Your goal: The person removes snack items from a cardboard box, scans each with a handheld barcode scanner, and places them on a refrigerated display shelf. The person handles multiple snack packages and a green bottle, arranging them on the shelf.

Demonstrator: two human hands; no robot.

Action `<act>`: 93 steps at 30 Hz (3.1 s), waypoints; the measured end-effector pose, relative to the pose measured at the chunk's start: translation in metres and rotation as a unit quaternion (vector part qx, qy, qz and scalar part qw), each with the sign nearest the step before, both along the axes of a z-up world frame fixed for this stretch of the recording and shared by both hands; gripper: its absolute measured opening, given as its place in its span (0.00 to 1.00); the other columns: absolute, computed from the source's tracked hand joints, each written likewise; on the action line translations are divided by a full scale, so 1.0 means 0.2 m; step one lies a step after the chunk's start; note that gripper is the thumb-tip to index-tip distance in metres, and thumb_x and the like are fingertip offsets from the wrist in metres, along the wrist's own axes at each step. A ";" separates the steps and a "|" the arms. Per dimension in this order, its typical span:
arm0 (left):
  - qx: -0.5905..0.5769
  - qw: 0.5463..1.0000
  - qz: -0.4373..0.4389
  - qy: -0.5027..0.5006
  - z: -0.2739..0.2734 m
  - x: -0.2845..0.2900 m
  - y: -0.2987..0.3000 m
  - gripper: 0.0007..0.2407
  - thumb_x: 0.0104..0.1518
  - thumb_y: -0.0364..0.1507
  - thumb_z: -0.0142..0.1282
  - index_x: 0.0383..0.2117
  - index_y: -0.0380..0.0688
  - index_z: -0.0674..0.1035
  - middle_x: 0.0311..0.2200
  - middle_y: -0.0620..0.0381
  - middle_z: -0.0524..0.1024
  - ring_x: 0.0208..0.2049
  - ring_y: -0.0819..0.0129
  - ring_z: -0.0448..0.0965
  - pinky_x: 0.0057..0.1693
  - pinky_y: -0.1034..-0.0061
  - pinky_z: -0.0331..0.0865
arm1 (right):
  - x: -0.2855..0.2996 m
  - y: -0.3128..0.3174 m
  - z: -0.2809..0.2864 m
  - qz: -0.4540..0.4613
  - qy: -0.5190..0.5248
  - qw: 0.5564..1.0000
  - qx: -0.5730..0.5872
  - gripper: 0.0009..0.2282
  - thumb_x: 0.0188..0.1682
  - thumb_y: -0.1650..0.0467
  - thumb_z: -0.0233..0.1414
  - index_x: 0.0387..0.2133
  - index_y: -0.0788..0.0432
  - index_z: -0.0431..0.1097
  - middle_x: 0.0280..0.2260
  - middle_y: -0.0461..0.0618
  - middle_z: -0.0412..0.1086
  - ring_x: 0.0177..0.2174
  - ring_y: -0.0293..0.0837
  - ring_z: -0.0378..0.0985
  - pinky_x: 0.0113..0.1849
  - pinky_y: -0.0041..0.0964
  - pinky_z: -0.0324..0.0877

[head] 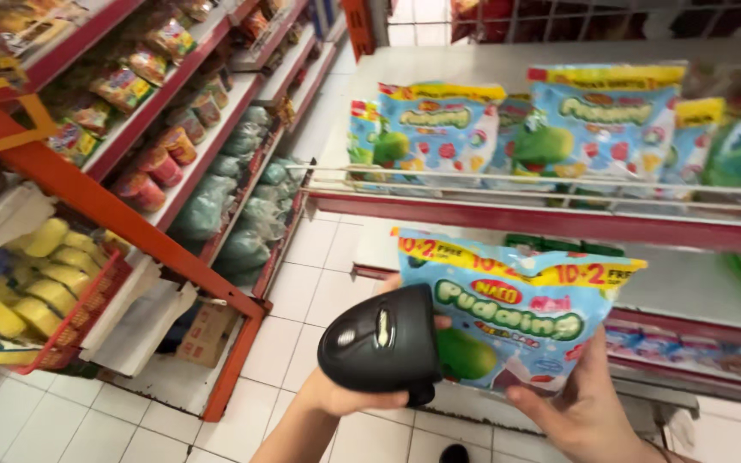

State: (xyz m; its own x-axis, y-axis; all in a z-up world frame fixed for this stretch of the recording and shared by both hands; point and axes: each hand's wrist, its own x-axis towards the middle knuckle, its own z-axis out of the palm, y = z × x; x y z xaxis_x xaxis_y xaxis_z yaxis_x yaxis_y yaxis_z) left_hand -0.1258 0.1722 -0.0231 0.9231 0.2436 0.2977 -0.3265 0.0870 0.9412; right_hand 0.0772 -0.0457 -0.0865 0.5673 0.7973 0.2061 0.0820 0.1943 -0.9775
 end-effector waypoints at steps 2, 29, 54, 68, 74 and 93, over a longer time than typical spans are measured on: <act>0.017 0.996 0.063 -0.061 0.07 -0.01 -0.01 0.35 0.44 0.42 0.69 0.58 0.36 0.71 0.63 0.55 0.61 0.65 0.60 0.65 0.70 0.64 0.60 | 0.00 0.04 -0.01 -0.008 -0.003 1.000 0.016 0.52 0.35 0.82 0.58 0.71 0.50 0.29 0.62 0.49 0.54 0.60 0.46 0.60 0.55 0.46 0.61; 0.131 0.971 0.192 -0.048 0.27 0.51 0.36 0.33 0.47 0.22 0.72 0.62 0.36 0.68 0.53 0.55 0.77 0.54 0.71 0.76 0.63 0.73 0.70 | 0.55 0.46 0.63 -0.203 -0.449 0.864 0.103 0.33 0.53 0.84 0.60 0.69 0.65 0.49 0.54 0.59 0.67 0.49 0.48 0.77 0.46 0.37 0.78; 0.351 0.912 0.212 0.025 0.43 0.43 0.19 0.28 0.37 0.24 0.68 0.52 0.41 0.78 0.58 0.48 0.70 0.43 0.62 0.82 0.53 0.72 0.75 | 0.44 0.38 0.83 -0.245 -0.601 0.758 -0.058 0.20 0.46 0.80 0.64 0.52 0.68 0.72 0.32 0.55 0.73 0.31 0.46 0.79 0.33 0.37 0.72; 0.438 0.876 0.200 0.031 0.46 0.50 0.21 0.38 0.39 0.25 0.67 0.64 0.31 0.66 0.69 0.42 0.61 0.64 0.46 0.70 0.62 0.65 0.71 | 0.46 0.41 0.86 -0.254 -0.626 0.733 -0.076 0.17 0.41 0.80 0.67 0.45 0.73 0.75 0.31 0.59 0.72 0.29 0.48 0.79 0.30 0.38 0.72; 0.451 0.864 0.219 0.045 0.46 0.49 0.24 0.33 0.39 0.28 0.68 0.58 0.35 0.73 0.60 0.46 0.72 0.52 0.47 0.79 0.55 0.64 0.74 | 0.48 0.41 0.90 -0.175 -0.575 0.791 -0.113 0.18 0.44 0.79 0.64 0.50 0.71 0.75 0.32 0.59 0.75 0.30 0.46 0.79 0.33 0.38 0.73; 0.361 0.887 0.287 -0.015 0.41 0.47 0.22 0.27 0.36 0.21 0.63 0.51 0.34 0.76 0.50 0.43 0.78 0.48 0.46 0.81 0.55 0.70 0.74 | 0.52 0.37 0.84 -0.196 -0.584 0.783 -0.087 0.18 0.43 0.69 0.66 0.47 0.62 0.77 0.38 0.55 0.77 0.33 0.47 0.79 0.34 0.38 0.73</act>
State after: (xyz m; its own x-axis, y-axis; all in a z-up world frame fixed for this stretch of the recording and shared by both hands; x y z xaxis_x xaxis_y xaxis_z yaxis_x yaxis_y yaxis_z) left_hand -0.0327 0.2160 0.0585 0.6981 0.4055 0.5902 -0.1486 -0.7242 0.6734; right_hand 0.1820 0.0282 0.0810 0.2820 0.6824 0.6745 0.9594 -0.1975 -0.2012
